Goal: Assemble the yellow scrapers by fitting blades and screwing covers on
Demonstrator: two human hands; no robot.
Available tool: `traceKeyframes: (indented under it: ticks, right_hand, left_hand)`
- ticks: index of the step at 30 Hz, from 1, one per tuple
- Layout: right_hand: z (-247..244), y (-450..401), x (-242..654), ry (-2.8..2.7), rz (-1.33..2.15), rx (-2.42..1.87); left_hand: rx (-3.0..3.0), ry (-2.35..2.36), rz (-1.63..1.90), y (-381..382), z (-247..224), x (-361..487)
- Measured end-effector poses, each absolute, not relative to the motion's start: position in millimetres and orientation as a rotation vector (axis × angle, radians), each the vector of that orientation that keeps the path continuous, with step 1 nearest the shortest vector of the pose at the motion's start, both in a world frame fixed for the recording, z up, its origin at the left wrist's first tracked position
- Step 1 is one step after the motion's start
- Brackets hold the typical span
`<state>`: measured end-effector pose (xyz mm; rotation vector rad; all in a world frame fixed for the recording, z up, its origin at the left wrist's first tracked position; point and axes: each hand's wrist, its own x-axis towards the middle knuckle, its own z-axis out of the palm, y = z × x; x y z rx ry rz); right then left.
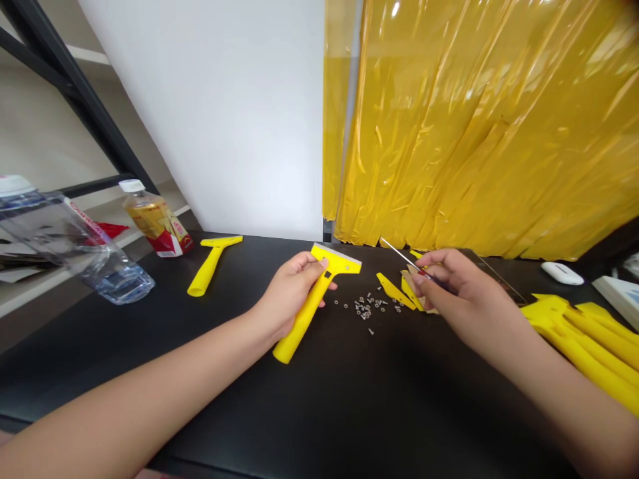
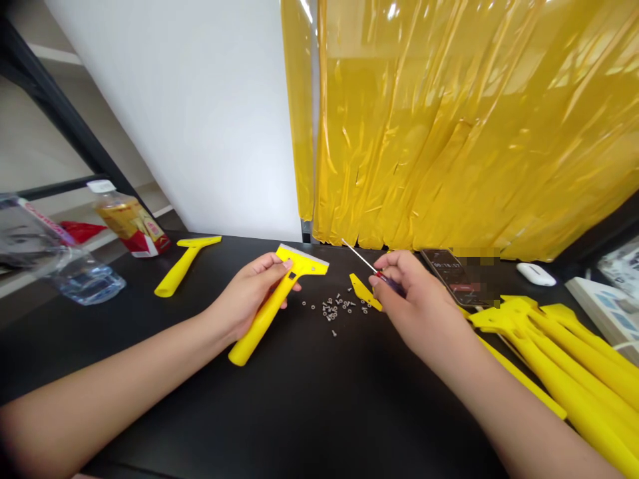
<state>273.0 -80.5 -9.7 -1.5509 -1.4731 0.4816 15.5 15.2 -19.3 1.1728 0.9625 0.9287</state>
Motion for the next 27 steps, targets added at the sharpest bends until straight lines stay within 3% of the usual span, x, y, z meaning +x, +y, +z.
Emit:
traceKeyframes:
  ticks: [5,11,17,27]
  right_hand:
    - [7.4,-88.6,272.9,-1.412,0.41,-1.61]
    - [6.2,-90.4,270.8,-1.376,0.621,-1.428]
    - [7.6,-101.8,264.0,-1.767,0.335,-1.474]
    - [-2.7,-102.9,254.5,-2.047,0.431,-1.412]
  left_hand:
    - [1.129,1.025,0.998,16.1,-19.9,16.4]
    - [1.064,0.981,0.936,11.5,-7.7,13.0]
    - [1.155,0.899,0.935,8.1,-1.7,12.3]
    - [1.387,0.86,1.007,4.3,-1.4,15.3]
